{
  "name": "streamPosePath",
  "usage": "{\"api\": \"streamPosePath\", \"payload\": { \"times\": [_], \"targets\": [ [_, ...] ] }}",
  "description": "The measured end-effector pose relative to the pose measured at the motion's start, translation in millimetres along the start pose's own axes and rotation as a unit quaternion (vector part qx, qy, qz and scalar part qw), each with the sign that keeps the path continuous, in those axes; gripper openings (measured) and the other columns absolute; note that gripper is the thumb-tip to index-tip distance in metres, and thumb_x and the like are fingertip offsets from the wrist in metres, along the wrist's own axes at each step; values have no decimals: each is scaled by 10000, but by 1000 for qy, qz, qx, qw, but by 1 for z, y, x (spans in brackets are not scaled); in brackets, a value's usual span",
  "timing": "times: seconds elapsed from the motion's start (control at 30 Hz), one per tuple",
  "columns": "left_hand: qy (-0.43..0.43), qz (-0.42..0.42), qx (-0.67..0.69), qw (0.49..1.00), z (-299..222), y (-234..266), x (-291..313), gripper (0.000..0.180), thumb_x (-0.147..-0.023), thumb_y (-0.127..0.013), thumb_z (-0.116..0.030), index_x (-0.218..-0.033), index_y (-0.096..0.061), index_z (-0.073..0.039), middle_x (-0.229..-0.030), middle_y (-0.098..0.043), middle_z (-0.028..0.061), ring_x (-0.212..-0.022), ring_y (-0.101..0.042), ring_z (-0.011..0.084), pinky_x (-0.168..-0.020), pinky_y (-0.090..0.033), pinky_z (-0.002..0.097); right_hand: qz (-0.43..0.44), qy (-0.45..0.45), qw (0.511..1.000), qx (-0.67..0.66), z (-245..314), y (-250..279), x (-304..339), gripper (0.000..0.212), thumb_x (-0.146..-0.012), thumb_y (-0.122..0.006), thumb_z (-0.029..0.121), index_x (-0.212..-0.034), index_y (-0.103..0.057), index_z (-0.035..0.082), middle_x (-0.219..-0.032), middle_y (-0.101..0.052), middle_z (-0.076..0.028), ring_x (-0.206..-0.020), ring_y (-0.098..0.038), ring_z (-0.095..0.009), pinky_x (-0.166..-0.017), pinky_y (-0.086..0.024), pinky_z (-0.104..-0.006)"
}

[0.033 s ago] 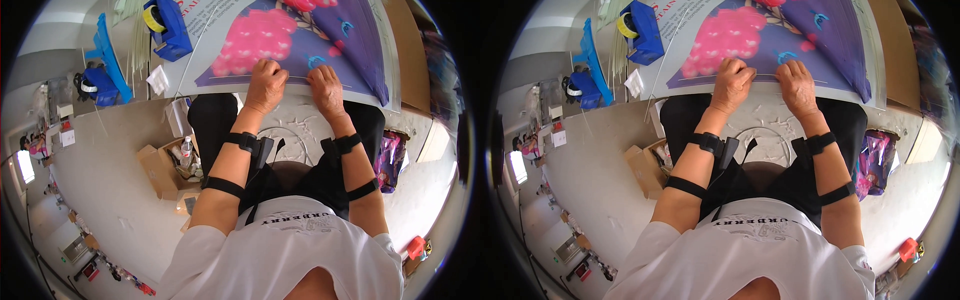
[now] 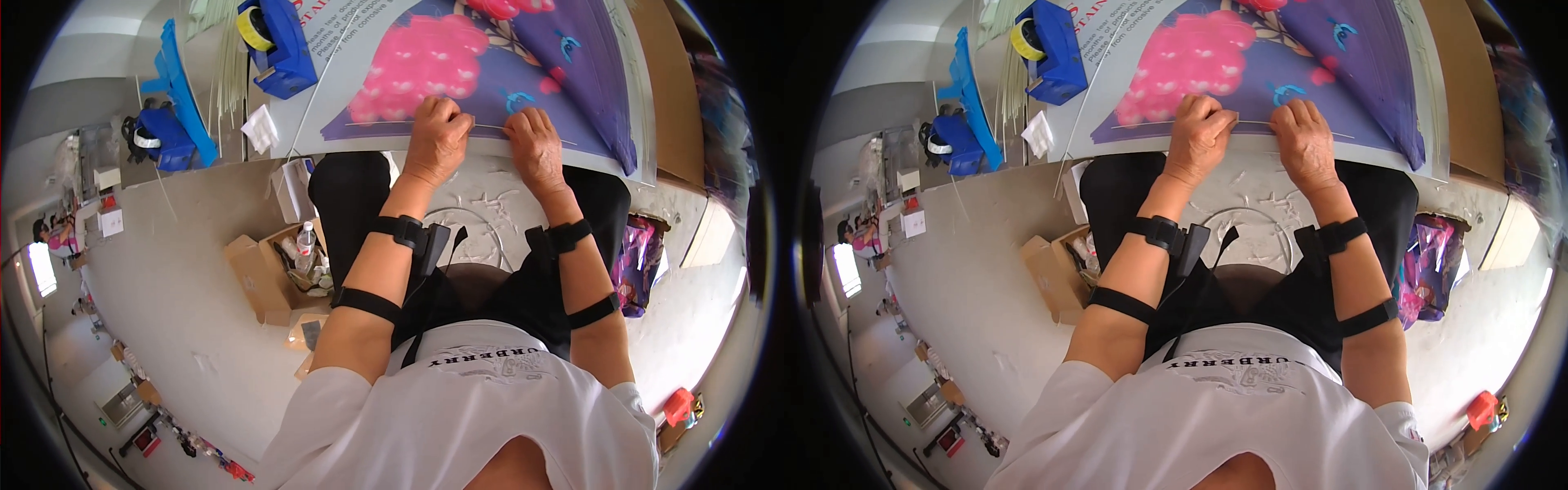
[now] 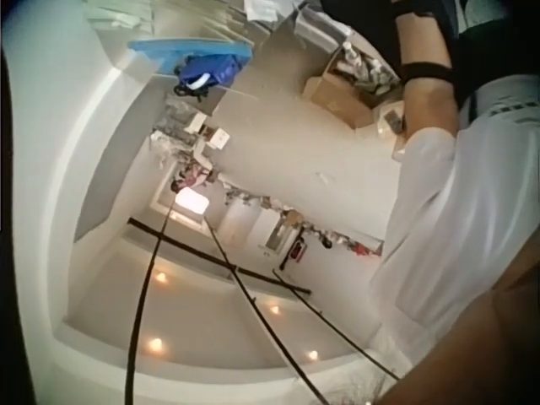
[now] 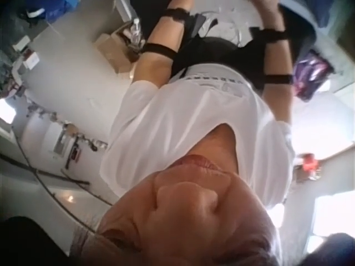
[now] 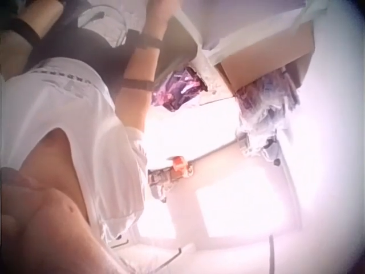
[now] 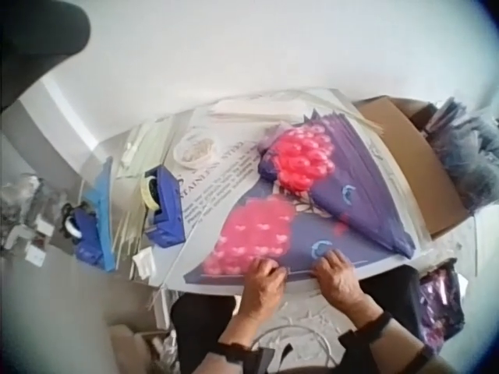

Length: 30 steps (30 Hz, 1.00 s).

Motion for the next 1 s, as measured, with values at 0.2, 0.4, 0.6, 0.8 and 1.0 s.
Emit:
{"api": "streamPosePath", "payload": {
  "times": [0.2,0.4,0.6,0.8,1.0],
  "targets": [
    [34,-19,29,999,4,0,1,143,-639,-665,36,-732,-633,-68,-701,-531,45,-735,-515,250,-655,-439,351,1,6,1000,12,1,-1,-1,149,-703,-623,42,-782,-498,67,-775,-482,-90,-748,-498,-297,-643,-439,-399],
    [66,-25,57,996,9,1,2,146,-634,-664,48,-718,-618,-63,-712,-542,49,-742,-518,259,-651,-438,356,3,9,1000,9,4,2,-5,150,-699,-625,35,-779,-502,65,-774,-486,-88,-753,-503,-297,-638,-444,-400],
    [57,-24,16,998,18,20,-1,149,-635,-662,38,-732,-612,-65,-744,-544,57,-774,-508,274,-662,-430,373,20,0,1000,9,3,3,-6,144,-702,-623,27,-774,-504,61,-768,-488,-88,-756,-505,-295,-639,-445,-399],
    [82,7,-34,996,25,22,4,143,-639,-660,28,-717,-586,-66,-746,-532,58,-774,-498,280,-678,-424,381,18,-2,1000,8,4,2,-7,133,-707,-618,22,-768,-506,60,-764,-487,-89,-759,-506,-293,-648,-447,-395],
    [80,30,-39,996,23,18,4,141,-657,-645,28,-717,-559,-67,-740,-514,69,-775,-492,291,-679,-422,393,24,-6,1000,10,0,2,-5,131,-707,-616,22,-772,-509,59,-766,-489,-90,-758,-507,-292,-651,-445,-394]
  ]
}}
Point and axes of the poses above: each hand's wrist, its own x-axis away from the middle knuckle, its own y-axis out of the back of the hand, z = x × y, the point moved 5 cm from there along -x, towards the middle knuckle
